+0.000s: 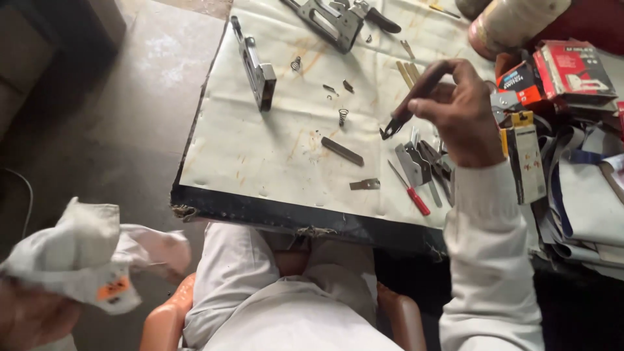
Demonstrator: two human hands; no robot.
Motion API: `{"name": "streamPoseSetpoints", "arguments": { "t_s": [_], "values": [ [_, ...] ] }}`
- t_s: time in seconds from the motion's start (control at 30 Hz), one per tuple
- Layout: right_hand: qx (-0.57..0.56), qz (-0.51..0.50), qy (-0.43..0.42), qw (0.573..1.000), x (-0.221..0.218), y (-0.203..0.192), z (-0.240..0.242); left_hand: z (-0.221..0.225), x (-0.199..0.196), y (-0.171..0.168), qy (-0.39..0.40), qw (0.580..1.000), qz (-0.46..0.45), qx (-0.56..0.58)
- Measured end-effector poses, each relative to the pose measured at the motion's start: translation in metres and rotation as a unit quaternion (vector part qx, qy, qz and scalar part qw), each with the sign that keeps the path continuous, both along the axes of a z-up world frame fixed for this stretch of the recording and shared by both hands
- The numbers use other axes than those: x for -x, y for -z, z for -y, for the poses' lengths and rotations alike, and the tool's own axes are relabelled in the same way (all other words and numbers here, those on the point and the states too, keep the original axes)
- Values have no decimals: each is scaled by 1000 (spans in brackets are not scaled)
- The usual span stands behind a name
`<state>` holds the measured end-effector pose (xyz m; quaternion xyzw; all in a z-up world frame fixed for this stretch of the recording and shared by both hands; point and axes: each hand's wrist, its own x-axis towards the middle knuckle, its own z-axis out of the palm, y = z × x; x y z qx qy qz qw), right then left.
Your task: Repairing and cleaning the components of a heavy-duty manual industrial stapler.
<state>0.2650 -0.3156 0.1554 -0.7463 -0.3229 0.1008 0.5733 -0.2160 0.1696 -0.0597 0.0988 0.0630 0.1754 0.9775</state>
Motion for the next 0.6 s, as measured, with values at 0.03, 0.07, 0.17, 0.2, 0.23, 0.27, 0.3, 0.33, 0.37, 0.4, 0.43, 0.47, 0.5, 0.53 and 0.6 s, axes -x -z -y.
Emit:
{"name": "streamPoseSetpoints", "arguments": {
  "t_s": [0.03, 0.07, 0.17, 0.2, 0.23, 0.27, 0.3, 0.33, 0.37, 0.4, 0.43, 0.47, 0.5, 0.53, 0.6],
  "values": [
    [-2, 0, 3, 1000, 17, 2, -3, 8, -3, 4, 10, 1000, 17, 22],
    [-25, -27, 21, 999, 32, 3, -7, 18, -6, 10, 18, 998, 38, 45],
    [-91, -89, 12, 992, 75, 23, -24, 44, -28, 9, 51, 988, 103, 98],
    [-122, -133, -15, 983, 92, 35, -29, 55, -31, 9, 65, 984, 120, 118],
    [-128, -132, -10, 983, 110, 46, -44, 62, -40, -2, 79, 978, 136, 137],
    [-150, -187, -33, 970, 126, 55, -59, 77, -46, -8, 87, 970, 158, 161],
    [-171, -242, -55, 954, 143, 63, -74, 90, -48, -15, 96, 962, 179, 185],
    [-173, -232, -62, 955, 154, 69, -86, 90, -50, -14, 95, 961, 190, 179],
    [-176, -287, -93, 937, 165, 74, -98, 91, -52, -13, 98, 964, 175, 174],
    [-179, -344, -127, 913, 179, 81, -112, 90, -49, -14, 99, 968, 157, 167],
    [-182, -338, -137, 913, 181, 92, -119, 95, -51, 8, 94, 969, 165, 158],
    [-197, -351, -149, 903, 186, 105, -127, 97, -51, 28, -69, 993, -88, -26],
    [-211, -364, -160, 893, 191, 119, -137, 97, -51, 49, -233, 893, -326, -204],
    [-211, -369, -164, 890, 190, 119, -138, 96, -59, 56, -237, 890, -331, -205],
    [-202, -412, -135, 878, 196, 127, -150, 89, -18, 74, -198, 918, -297, -172]
  ]
}}
